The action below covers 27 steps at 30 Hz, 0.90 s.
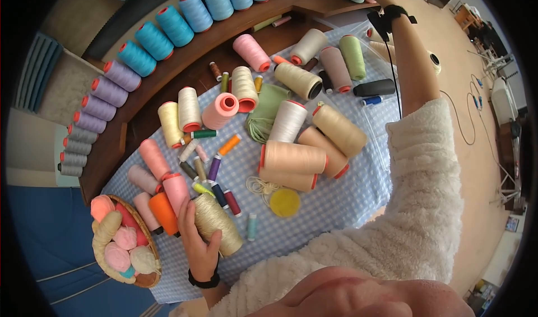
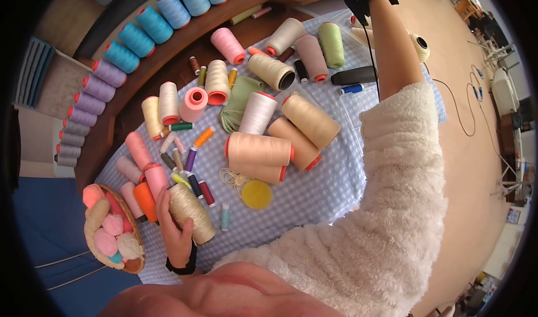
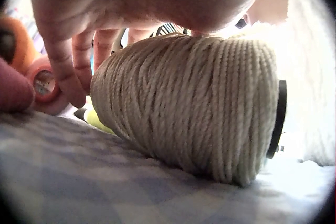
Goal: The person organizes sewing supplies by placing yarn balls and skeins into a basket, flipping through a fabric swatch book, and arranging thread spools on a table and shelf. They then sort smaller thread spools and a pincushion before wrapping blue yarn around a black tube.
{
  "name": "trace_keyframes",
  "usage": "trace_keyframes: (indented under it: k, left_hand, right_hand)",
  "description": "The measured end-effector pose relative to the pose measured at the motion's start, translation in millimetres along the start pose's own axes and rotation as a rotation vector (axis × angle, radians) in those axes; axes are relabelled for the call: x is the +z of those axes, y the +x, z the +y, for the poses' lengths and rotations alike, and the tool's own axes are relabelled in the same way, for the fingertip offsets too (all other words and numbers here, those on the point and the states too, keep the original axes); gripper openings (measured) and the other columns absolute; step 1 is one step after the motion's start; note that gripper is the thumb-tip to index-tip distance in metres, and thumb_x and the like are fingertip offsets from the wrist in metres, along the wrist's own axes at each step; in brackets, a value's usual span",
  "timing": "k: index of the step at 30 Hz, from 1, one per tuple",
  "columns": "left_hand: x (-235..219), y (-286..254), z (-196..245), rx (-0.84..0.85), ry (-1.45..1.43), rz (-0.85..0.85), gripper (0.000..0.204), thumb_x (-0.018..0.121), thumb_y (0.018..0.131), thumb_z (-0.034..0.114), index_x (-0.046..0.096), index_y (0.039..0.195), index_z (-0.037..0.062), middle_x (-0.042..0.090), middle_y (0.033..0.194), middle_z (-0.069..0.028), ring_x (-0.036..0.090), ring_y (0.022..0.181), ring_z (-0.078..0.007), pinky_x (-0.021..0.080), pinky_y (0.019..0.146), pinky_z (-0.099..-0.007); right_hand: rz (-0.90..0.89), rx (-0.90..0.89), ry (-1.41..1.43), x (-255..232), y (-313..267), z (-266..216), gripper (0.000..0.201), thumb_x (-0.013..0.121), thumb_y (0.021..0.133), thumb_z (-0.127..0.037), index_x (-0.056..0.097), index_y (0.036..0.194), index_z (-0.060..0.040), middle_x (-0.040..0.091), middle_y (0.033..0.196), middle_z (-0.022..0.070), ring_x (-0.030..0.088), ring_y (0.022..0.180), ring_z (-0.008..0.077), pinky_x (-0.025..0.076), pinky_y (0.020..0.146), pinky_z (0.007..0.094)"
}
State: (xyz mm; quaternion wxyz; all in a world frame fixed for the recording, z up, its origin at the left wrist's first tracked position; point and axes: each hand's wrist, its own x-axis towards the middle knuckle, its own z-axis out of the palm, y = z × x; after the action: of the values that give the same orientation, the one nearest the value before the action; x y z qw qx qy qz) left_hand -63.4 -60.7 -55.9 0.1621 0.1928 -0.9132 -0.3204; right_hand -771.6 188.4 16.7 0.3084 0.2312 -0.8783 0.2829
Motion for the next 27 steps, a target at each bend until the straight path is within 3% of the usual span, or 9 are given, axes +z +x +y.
trace_keyframes:
  k: [3,6,9,13,17,20,23,27]
  left_hand:
    - [-2,0,2,-0.01,-0.001,0.002,0.074,0.068,0.087,0.029,0.039,0.148,-0.0003,0.038,0.152,-0.0236,0.038,0.141,-0.042,0.029,0.117,-0.0493]
    - [-1,0,1,-0.008,-0.006,0.003,0.074,0.068,0.086,0.029,0.039,0.148,-0.0002,0.038,0.152,-0.0234,0.038,0.14,-0.042,0.03,0.117,-0.0491]
    - [0,0,0,-0.006,-0.003,0.005,0.074,0.068,0.086,0.029,0.039,0.148,-0.0001,0.039,0.152,-0.0232,0.038,0.14,-0.042,0.03,0.117,-0.0491]
    - [0,-1,-1,-0.014,0.011,0.0,0.075,0.065,0.09,0.037,0.038,0.149,-0.0001,0.038,0.153,-0.0222,0.037,0.142,-0.0388,0.027,0.118,-0.0465]
    - [0,-1,0,-0.028,-0.004,-0.003,0.076,0.064,0.092,0.041,0.038,0.15,0.0,0.038,0.154,-0.0216,0.036,0.143,-0.0371,0.026,0.119,-0.0452]
    - [0,0,0,-0.024,-0.005,-0.007,0.076,0.064,0.092,0.042,0.038,0.15,0.0,0.038,0.155,-0.0214,0.036,0.143,-0.0369,0.026,0.119,-0.0453]
    - [-1,0,2,-0.027,-0.014,-0.002,0.075,0.068,0.086,0.031,0.039,0.148,-0.0001,0.038,0.152,-0.0234,0.038,0.14,-0.0417,0.03,0.117,-0.0492]
    - [0,1,1,-0.032,-0.01,0.001,0.075,0.068,0.087,0.033,0.039,0.148,-0.0003,0.038,0.152,-0.0234,0.038,0.14,-0.0417,0.03,0.117,-0.0491]
  right_hand:
    - [-0.046,0.052,0.159,0,10,17,0.063,0.084,0.072,-0.017,0.054,0.126,-0.0096,0.062,0.117,0.0233,0.058,0.113,0.0377,0.048,0.098,0.0439]
    - [-0.097,0.021,0.241,-24,-6,-24,0.063,0.084,0.073,-0.02,0.054,0.128,-0.0096,0.063,0.116,0.0226,0.057,0.113,0.0362,0.046,0.098,0.0427]
    - [-0.061,0.04,-0.002,-21,-19,-68,0.062,0.083,0.075,-0.023,0.054,0.128,-0.0095,0.064,0.113,0.022,0.059,0.111,0.0354,0.046,0.097,0.0421]
    - [-0.057,-0.149,0.214,24,-12,-58,0.061,0.081,0.075,-0.026,0.055,0.128,-0.0083,0.064,0.113,0.0223,0.058,0.115,0.0368,0.046,0.096,0.0439]
    - [0.041,-0.041,0.082,37,-17,-77,0.065,0.077,0.077,-0.025,0.052,0.134,-0.0059,0.06,0.126,0.0255,0.057,0.119,0.0404,0.046,0.101,0.0439]
    - [0.013,-0.039,0.152,46,-10,-77,0.076,0.077,0.078,-0.026,0.046,0.143,-0.0042,0.056,0.134,0.027,0.055,0.125,0.04,0.044,0.105,0.0428]
    - [-0.132,-0.069,0.233,56,2,-68,0.084,0.079,0.077,-0.026,0.04,0.149,-0.0034,0.056,0.137,0.0243,0.055,0.127,0.0343,0.045,0.105,0.0392]
    - [-0.252,-0.017,0.591,73,13,-65,0.078,0.079,0.079,-0.023,0.044,0.145,-0.0038,0.06,0.129,0.017,0.058,0.117,0.0256,0.049,0.097,0.0355]
